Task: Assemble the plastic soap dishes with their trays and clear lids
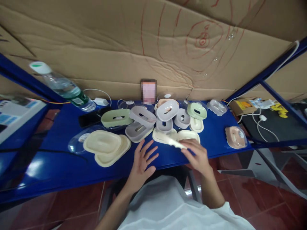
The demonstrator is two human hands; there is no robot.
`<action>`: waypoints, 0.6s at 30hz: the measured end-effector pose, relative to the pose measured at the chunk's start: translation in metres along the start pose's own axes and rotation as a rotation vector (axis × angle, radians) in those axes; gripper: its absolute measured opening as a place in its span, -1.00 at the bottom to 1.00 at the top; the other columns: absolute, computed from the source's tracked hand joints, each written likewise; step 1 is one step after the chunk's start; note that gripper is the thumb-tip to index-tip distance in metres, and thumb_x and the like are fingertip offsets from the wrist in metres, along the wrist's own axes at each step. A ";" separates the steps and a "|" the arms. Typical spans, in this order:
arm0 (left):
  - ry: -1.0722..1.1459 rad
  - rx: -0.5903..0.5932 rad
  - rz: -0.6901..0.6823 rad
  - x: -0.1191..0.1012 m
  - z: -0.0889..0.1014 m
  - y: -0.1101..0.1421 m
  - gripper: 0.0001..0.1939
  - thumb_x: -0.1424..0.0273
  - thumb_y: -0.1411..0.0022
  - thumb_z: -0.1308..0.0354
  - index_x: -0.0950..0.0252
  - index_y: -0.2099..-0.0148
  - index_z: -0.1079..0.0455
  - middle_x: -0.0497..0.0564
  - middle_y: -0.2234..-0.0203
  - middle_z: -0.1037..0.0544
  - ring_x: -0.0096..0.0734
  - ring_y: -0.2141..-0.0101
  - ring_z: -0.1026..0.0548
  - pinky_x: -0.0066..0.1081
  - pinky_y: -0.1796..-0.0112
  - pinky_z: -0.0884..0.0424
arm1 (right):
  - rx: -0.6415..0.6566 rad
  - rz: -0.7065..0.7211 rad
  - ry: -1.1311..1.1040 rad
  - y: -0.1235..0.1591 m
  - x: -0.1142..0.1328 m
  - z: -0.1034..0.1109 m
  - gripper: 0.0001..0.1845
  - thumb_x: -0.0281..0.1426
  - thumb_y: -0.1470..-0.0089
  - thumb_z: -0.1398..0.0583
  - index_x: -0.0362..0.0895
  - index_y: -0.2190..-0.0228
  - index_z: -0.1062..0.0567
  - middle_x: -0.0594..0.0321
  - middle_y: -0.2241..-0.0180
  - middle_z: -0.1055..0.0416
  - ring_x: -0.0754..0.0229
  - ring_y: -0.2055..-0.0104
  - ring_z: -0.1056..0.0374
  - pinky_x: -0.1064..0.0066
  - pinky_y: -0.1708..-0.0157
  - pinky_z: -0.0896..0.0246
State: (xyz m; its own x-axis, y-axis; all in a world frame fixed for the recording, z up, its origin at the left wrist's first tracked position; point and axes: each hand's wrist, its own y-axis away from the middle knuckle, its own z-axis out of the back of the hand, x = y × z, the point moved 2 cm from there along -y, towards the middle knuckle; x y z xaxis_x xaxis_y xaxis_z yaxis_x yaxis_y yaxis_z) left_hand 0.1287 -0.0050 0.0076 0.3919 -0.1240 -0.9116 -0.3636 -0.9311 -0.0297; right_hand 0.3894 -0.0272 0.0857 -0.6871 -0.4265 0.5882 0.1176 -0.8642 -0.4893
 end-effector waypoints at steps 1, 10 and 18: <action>-0.073 0.011 -0.012 -0.003 0.001 0.000 -0.21 0.17 -0.36 -0.37 -0.15 -0.49 -0.11 0.16 -0.43 -0.29 0.01 -0.29 -0.47 0.00 -0.18 -0.54 | -0.088 -0.064 0.080 0.005 -0.012 0.015 -0.82 -0.34 -0.37 -0.29 0.01 0.02 -0.64 0.17 0.05 -0.67 0.03 -0.01 -0.58 0.13 -0.06 -0.43; -0.656 -0.213 -0.145 -0.007 0.042 0.025 -0.84 0.32 -0.48 -0.20 0.16 0.01 -0.60 0.03 0.12 -0.67 -0.30 0.10 -0.63 -0.32 0.02 -0.53 | -0.422 -0.558 0.697 0.073 -0.112 0.069 -0.36 0.09 -0.34 -0.16 -0.25 0.20 -0.68 -0.17 0.24 -0.65 -0.16 0.17 -0.56 0.01 0.08 -0.42; -0.768 -0.149 -0.250 -0.024 0.035 0.024 -0.84 0.41 -0.46 -0.19 0.14 0.03 -0.60 -0.01 0.14 -0.68 -0.35 0.10 -0.64 -0.37 0.03 -0.53 | -0.699 -0.534 0.754 0.065 -0.156 0.113 -0.34 0.07 -0.34 -0.10 -0.20 -0.09 -0.59 -0.31 -0.13 -0.50 -0.30 -0.23 -0.41 -0.17 -0.21 -0.24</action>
State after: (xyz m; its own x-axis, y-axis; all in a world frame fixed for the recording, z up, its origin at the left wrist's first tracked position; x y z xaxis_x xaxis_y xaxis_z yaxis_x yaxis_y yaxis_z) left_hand 0.0810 -0.0118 0.0143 -0.2606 0.3121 -0.9136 -0.2052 -0.9426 -0.2635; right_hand 0.5849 -0.0473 0.0345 -0.8103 0.4195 0.4092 -0.5770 -0.4495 -0.6819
